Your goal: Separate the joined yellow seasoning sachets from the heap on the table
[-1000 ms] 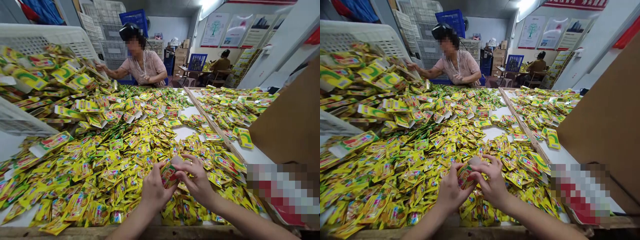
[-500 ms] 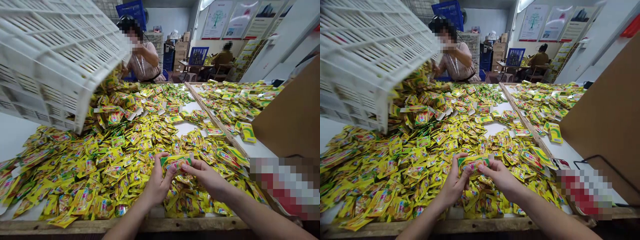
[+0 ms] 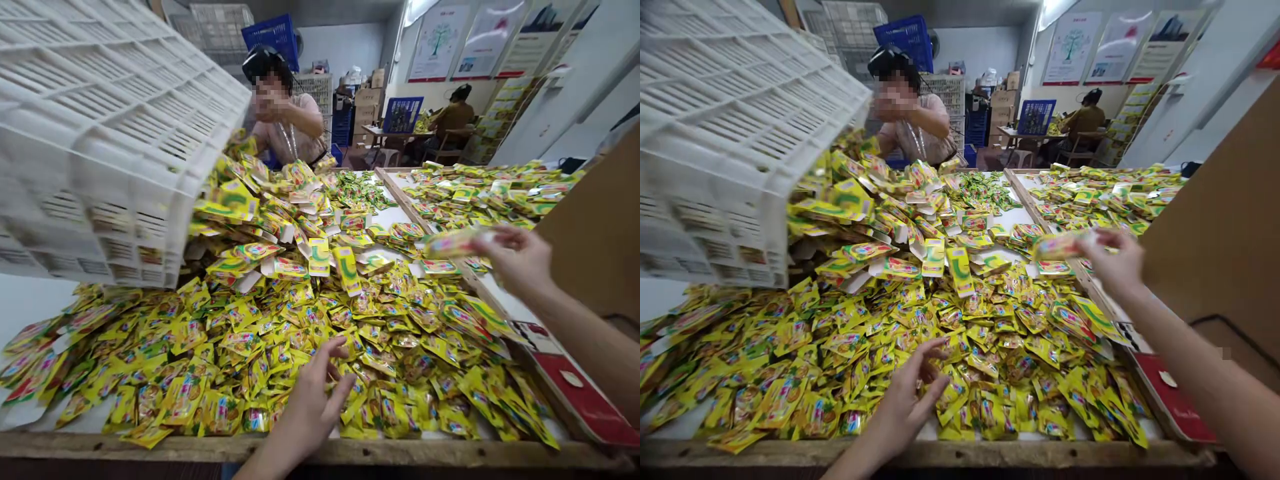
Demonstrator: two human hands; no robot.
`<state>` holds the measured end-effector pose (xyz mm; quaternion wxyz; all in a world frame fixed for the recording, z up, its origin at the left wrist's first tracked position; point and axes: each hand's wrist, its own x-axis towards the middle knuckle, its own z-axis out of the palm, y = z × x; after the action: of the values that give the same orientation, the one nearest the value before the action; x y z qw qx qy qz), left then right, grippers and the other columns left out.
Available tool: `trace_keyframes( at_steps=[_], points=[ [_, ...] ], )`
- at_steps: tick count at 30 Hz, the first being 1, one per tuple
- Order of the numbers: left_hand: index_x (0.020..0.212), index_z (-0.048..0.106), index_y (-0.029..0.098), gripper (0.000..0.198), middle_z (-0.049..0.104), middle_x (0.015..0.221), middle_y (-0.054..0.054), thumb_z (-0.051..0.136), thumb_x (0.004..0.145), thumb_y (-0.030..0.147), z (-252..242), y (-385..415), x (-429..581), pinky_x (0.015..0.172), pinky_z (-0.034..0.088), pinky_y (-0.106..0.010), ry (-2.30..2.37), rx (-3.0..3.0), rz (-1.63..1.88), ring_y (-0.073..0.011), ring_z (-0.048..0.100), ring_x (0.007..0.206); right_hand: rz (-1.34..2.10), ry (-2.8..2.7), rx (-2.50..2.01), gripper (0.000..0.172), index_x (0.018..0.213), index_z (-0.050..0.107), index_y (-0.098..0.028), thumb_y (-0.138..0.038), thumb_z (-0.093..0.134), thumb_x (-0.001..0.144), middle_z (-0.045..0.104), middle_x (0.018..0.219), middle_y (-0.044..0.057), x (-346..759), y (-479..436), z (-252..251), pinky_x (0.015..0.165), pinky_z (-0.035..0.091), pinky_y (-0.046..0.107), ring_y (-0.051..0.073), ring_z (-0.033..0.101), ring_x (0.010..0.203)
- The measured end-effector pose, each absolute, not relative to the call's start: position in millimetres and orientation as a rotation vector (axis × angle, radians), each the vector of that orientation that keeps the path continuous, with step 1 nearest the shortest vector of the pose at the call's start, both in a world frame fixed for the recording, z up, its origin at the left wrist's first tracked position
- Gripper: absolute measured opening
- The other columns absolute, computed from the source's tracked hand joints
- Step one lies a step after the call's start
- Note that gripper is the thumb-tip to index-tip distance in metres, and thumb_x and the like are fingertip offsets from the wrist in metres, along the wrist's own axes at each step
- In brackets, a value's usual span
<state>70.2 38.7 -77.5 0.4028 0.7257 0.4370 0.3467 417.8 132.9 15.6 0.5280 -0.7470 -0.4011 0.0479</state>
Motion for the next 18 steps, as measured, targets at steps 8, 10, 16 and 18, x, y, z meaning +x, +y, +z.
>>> trace_keyframes(
  at_steps=[8,10,16,18],
  points=[
    [0.099,0.059,0.023,0.014,0.067,0.091,-0.004,0.054,0.086,0.023,-98,46,39,0.075,0.053,-0.03,1.404,2.138,1.337,-0.0187,0.065,0.086,-0.18,-1.296,-1.82,0.019,0.092,0.063,-0.022,-0.034,0.062,0.077,0.063,0.098,0.014,438,147,16,0.087,0.04,0.046,0.033,0.056,0.102],
    [0.095,0.059,0.022,0.011,0.067,0.087,-0.003,0.054,0.086,0.021,-102,48,40,0.072,0.053,-0.029,1.416,2.181,1.365,-0.0178,0.065,0.082,-0.119,-1.577,-1.719,0.013,0.083,0.066,-0.023,-0.034,0.061,0.078,0.067,0.089,0.008,408,152,0,0.084,0.044,0.042,0.028,0.061,0.092],
    [0.1,0.058,0.023,0.018,0.067,0.09,-0.003,0.053,0.086,0.014,-104,41,44,0.082,0.049,-0.03,1.355,2.467,1.401,-0.0174,0.063,0.09,0.057,-2.11,-1.474,0.042,0.116,0.063,-0.022,-0.044,0.06,0.08,0.063,0.115,0.012,312,191,-53,0.088,0.046,0.042,0.028,0.059,0.106],
    [0.107,0.058,0.024,0.023,0.065,0.104,-0.007,0.056,0.084,0.018,-98,42,34,0.093,0.043,-0.041,1.601,2.533,1.37,-0.0251,0.056,0.109,0.107,-2.235,-1.387,0.062,0.129,0.055,-0.025,-0.052,0.065,0.074,0.054,0.131,0.013,284,197,-70,0.097,0.04,0.048,0.034,0.049,0.12]
  ],
)
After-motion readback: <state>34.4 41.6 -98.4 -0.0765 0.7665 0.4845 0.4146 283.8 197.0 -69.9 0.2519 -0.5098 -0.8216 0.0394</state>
